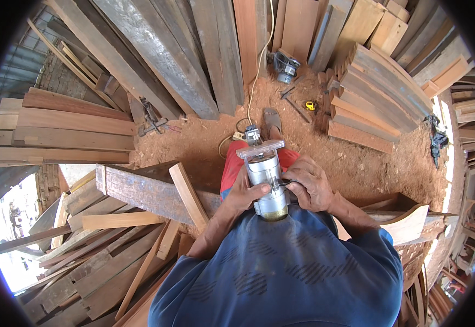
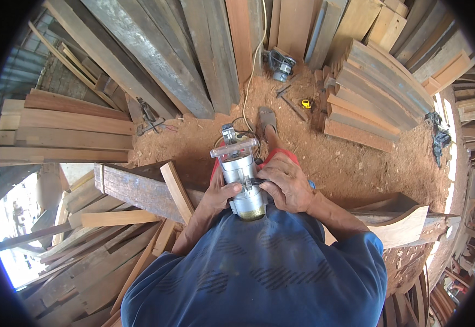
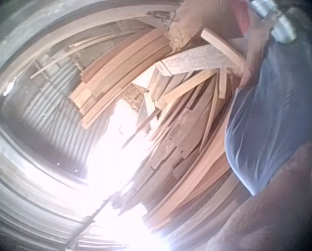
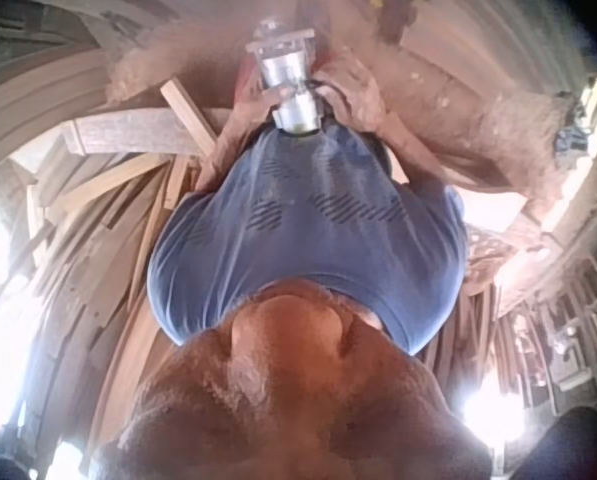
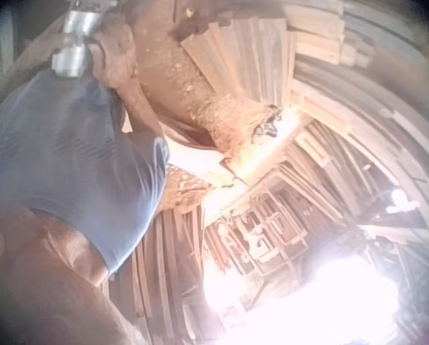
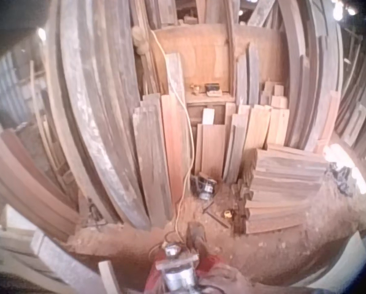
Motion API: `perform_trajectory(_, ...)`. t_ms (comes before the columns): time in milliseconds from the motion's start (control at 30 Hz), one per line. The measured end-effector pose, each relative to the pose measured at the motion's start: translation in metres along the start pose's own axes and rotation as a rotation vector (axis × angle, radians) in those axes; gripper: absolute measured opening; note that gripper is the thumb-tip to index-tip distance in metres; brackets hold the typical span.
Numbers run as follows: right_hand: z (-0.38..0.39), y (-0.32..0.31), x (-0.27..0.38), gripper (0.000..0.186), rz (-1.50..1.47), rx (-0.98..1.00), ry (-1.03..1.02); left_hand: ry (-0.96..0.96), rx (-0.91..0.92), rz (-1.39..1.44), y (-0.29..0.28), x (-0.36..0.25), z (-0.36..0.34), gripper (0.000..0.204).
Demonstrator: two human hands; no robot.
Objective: The person handles a power router with their hands, turning it over to check the base and bits, and then reaches for a hand saw and other tools on the ground.
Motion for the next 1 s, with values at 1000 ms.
perform_trajectory(1000,0.008,0.017,-0.028,0.034,-0.482,0.275,0.594,0.005,-0.034,-0.108,-0.001,0.003,0.004,0.081)
Point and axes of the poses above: each hand's wrist, its own z-axis away from the middle knuckle, its own y-axis out of the palm, x = y × z, the point moved 9 cm from there along -z, towards the middle knuckle, and after that the axes turned 1 degree about -x, right-handed, at the moved point
